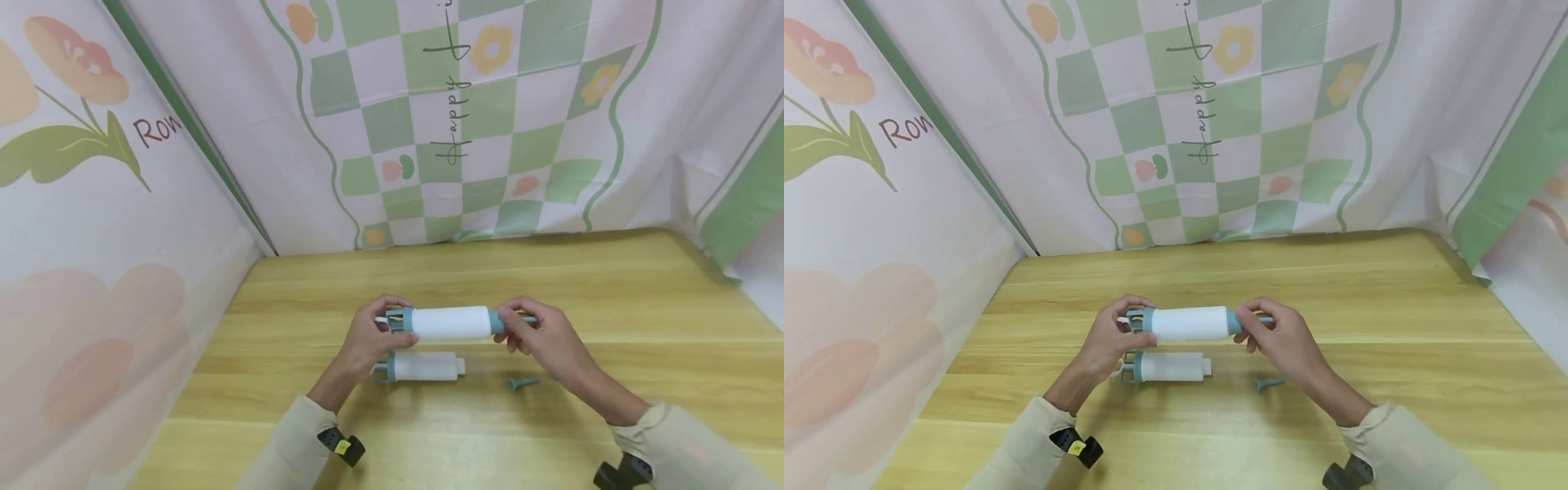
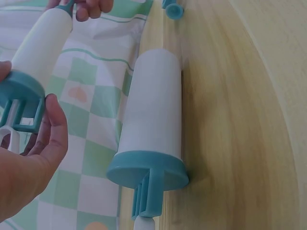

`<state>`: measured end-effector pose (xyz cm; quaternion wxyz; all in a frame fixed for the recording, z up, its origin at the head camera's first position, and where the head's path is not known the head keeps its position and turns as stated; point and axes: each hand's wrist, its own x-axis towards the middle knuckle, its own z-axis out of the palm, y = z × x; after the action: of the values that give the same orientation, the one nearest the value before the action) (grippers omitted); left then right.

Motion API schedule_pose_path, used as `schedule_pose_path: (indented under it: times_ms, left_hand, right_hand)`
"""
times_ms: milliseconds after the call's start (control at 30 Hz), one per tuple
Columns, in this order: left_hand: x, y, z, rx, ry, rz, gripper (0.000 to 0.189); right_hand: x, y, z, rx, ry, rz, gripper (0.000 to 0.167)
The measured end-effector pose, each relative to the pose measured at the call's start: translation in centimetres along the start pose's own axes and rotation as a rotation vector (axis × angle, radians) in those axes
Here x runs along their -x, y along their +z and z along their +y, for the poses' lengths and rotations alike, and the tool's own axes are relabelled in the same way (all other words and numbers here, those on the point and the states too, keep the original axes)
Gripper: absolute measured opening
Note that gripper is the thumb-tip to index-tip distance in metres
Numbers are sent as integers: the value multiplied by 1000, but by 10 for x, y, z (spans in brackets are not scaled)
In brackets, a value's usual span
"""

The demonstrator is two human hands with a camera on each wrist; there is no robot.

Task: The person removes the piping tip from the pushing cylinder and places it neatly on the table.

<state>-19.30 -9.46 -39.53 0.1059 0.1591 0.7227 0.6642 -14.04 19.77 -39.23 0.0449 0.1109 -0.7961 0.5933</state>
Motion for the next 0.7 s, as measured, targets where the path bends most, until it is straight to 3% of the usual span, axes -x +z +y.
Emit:
schedule_pose_path:
  times_ms: [367, 700]
  left_hand:
    - [-2, -1, -3, -53, 15, -10, 43]
    - [-1, -2, -2, -74, 1, 12, 43]
  right_hand:
    - [-1, 0, 4, 59, -75, -7, 22]
    - [0, -1, 6, -9, -103, -55, 26]
